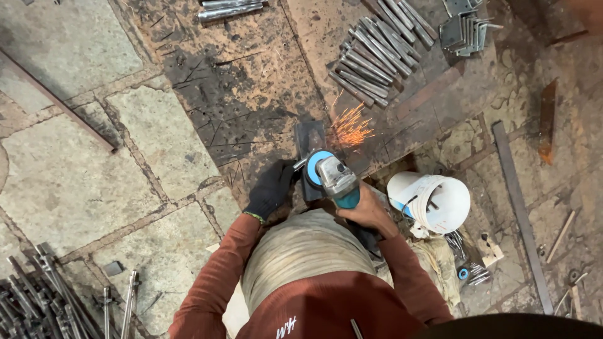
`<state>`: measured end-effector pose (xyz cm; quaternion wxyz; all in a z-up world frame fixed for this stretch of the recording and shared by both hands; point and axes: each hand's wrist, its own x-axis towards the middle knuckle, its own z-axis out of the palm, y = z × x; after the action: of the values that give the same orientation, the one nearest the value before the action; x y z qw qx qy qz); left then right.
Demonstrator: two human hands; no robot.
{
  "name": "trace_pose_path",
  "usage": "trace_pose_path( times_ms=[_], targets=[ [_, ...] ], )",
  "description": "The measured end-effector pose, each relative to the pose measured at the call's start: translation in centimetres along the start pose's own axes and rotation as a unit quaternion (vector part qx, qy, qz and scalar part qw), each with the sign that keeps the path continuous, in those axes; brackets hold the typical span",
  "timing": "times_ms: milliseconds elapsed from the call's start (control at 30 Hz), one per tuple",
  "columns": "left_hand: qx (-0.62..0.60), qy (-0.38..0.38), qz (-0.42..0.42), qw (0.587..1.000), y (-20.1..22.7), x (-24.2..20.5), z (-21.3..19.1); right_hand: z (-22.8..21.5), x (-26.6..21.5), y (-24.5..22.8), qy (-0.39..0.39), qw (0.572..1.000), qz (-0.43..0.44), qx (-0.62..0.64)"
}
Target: Using an angle grinder to grind or finish metal pins/rods on a workbench.
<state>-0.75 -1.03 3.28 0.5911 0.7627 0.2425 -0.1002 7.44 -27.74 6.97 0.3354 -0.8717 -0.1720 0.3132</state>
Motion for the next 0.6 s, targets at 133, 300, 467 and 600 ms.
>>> trace_pose_path(
  times_ms=[133,300,467,600],
  targets=[
    [0.039,0.004,-0.007,0.999,-0.8,0.8,-0.4,0.3,0.2,0.2,-0.002,1.000,-0.004,-0.009],
    [-0.022,-0.100,-0.016,0.995,-1.5,1.8,-0.9,0.6,0.6,1.0,0.004,0.999,-0.043,-0.003],
    [-0.265,-0.188,-0.176,0.929,-1.7,2.0,-1.8,0.1,0.3,0.5,0.001,1.000,0.024,0.002],
    [-0.351,-0.199,-0.152,0.902,-2.3,1.5,-2.0,0.0,-0.6,1.3,0.007,0.997,0.076,-0.019]
  ],
)
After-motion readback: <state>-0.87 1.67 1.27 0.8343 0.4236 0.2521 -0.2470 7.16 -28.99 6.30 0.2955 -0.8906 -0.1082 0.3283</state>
